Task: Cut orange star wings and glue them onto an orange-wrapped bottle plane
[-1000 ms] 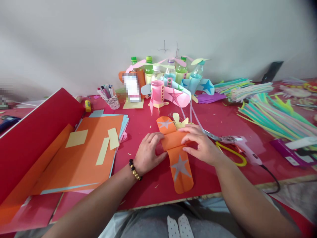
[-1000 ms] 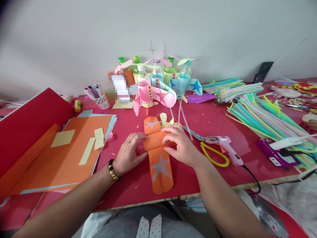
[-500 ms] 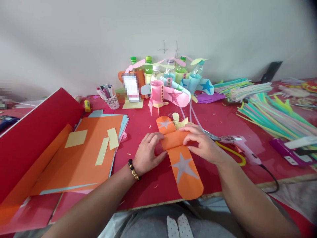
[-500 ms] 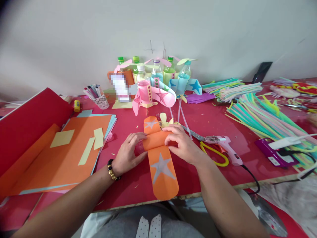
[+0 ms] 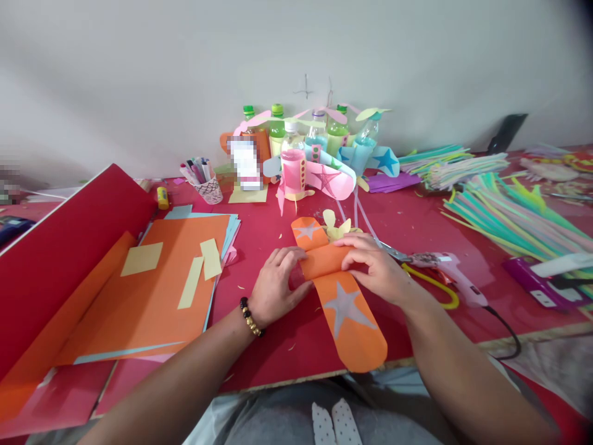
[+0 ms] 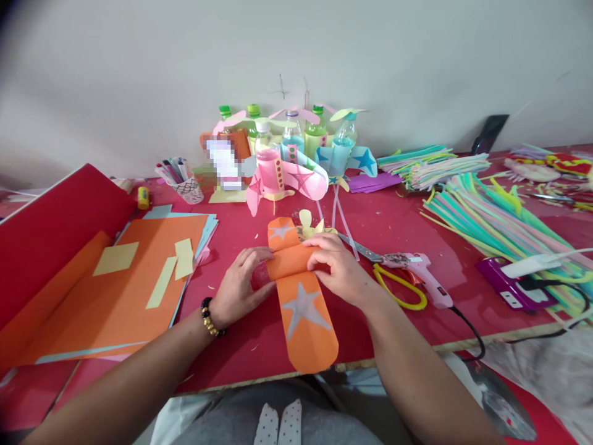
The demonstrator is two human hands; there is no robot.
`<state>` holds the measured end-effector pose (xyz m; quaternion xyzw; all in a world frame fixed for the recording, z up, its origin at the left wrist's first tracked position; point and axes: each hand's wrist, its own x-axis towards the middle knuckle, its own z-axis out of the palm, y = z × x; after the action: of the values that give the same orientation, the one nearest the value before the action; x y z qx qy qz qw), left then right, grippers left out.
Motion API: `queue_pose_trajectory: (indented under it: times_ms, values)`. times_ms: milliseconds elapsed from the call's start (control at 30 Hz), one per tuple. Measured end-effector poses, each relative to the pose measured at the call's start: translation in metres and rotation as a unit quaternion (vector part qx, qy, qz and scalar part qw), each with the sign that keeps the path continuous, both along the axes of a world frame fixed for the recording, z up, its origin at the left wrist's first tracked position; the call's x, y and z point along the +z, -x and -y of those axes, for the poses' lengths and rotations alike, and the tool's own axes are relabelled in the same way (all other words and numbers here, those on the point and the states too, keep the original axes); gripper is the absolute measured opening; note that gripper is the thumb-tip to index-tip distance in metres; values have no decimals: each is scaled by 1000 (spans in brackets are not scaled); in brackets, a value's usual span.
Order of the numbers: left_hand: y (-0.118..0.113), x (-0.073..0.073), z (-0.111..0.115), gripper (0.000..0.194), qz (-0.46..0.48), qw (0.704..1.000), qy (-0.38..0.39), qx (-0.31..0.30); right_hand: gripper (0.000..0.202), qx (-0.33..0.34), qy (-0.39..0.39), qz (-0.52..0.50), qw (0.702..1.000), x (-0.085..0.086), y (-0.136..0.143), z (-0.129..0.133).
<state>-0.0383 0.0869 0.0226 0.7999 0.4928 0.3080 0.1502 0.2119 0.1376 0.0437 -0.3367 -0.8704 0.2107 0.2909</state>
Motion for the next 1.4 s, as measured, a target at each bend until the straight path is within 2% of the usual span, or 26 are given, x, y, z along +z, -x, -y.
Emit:
queue_pose_trajectory:
  times_ms: [600, 833, 1000, 1167, 1400]
  values:
    - [1, -1, 0, 41, 7, 1000, 6, -7, 24, 6, -21, -26, 999, -1, 3, 1]
    - [2, 4, 1, 43, 27, 999, 12, -21, 21, 4, -13, -25, 1000, -1, 3, 0]
    - [3, 9, 2, 31, 70, 997, 35, -28, 18, 12, -14, -25, 1000, 0, 2, 0]
    - [0, 6, 0, 24, 81, 996, 45, -8, 15, 10, 1, -18, 1000, 3, 3, 1]
    - [-4, 4, 0, 32, 44, 999, 15, 16, 18, 5, 0, -21, 1000, 1, 4, 1]
